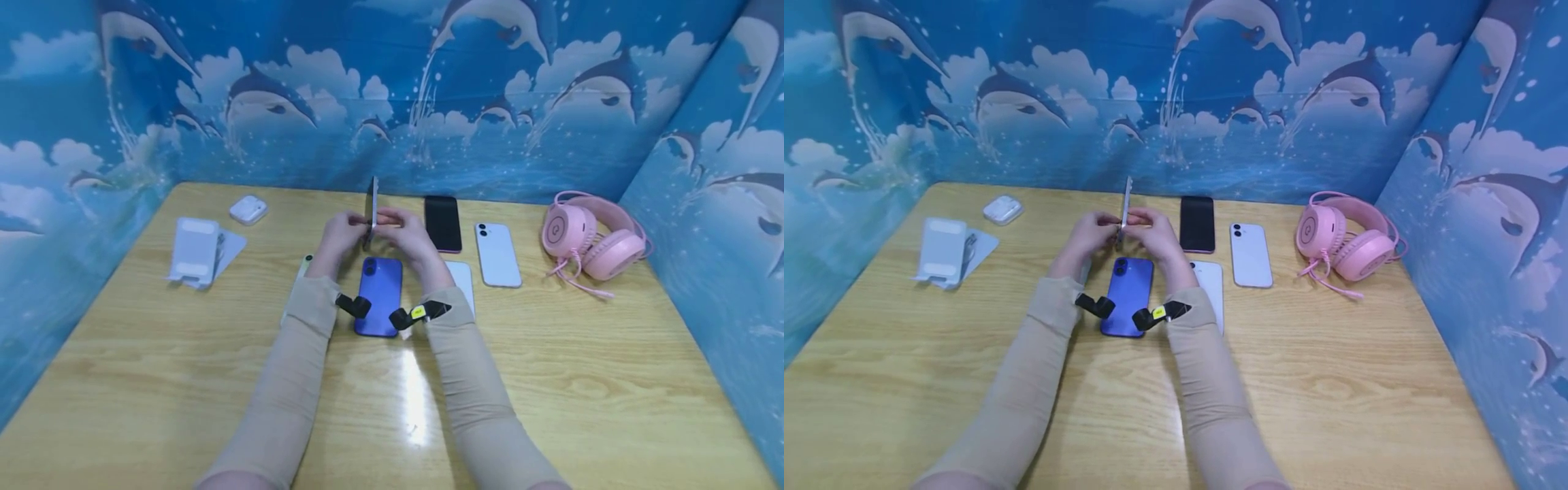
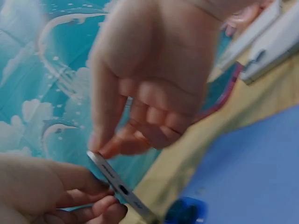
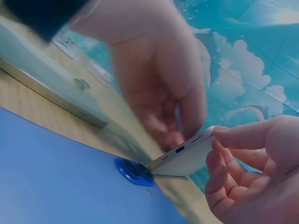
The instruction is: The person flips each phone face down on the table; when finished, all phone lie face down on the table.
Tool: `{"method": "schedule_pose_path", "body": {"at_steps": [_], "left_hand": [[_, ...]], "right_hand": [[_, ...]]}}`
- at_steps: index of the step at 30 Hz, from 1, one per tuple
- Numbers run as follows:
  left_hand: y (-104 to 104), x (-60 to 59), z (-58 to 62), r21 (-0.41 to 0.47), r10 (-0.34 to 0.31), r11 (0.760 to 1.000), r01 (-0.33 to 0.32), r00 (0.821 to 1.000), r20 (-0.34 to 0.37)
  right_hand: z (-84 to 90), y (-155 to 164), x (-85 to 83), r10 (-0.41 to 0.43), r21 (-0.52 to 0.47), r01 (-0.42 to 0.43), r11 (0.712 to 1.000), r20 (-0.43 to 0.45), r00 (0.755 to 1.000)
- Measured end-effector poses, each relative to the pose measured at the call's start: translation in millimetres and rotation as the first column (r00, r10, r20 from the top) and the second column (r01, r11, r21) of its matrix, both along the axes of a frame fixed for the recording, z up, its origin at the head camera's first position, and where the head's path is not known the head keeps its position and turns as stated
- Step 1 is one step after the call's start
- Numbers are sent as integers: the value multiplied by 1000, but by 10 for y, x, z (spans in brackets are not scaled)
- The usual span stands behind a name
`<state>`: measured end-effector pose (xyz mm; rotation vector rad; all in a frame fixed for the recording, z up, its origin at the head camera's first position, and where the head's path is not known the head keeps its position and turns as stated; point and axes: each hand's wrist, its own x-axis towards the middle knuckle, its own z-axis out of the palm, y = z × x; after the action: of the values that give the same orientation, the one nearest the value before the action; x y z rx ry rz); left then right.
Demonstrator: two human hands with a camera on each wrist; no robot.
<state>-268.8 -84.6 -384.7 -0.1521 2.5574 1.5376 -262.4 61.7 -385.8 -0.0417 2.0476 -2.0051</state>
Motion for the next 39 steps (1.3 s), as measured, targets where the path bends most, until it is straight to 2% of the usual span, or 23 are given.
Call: {"method": "schedule_pose_path", "body": {"at_steps": [4, 8, 11, 14, 17, 20, 25, 32, 39], "left_hand": [[-59, 10, 93, 66, 5, 998, 1, 997, -82], [-107, 31, 184, 74, 2, 997, 5, 996, -92], [-142, 40, 223, 26, 10, 1000, -8, 997, -76], [-177, 41, 237, -33, 22, 999, -25, 996, -91], [-207, 49, 253, -76, 33, 996, -41, 995, -99], [-240, 63, 270, -96, 48, 994, -54, 996, -72], [-298, 50, 194, -151, 60, 986, -64, 998, -30], [-285, 5, -11, -264, 1, 965, 6, 1000, 26], [-187, 9, -58, -301, 4, 954, 13, 998, 56]], "right_hand": [[-29, -54, -6, 28, 8, -28, 1000, -7, 1000], [-44, -83, -5, 61, 40, -60, 997, -14, 998], [-40, -87, 14, 110, 67, -109, 992, -9, 994], [-44, -73, 23, 145, 99, -146, 984, 10, 989], [-50, -42, 11, 132, 122, -135, 983, 33, 991], [-53, -10, -5, 103, 141, -110, 984, 58, 993], [-70, 4, -4, 103, 197, -118, 973, 85, 991], [-106, 25, 12, 87, 264, -108, 958, 90, 992], [-91, 58, 13, 75, 248, -100, 964, 106, 991]]}}
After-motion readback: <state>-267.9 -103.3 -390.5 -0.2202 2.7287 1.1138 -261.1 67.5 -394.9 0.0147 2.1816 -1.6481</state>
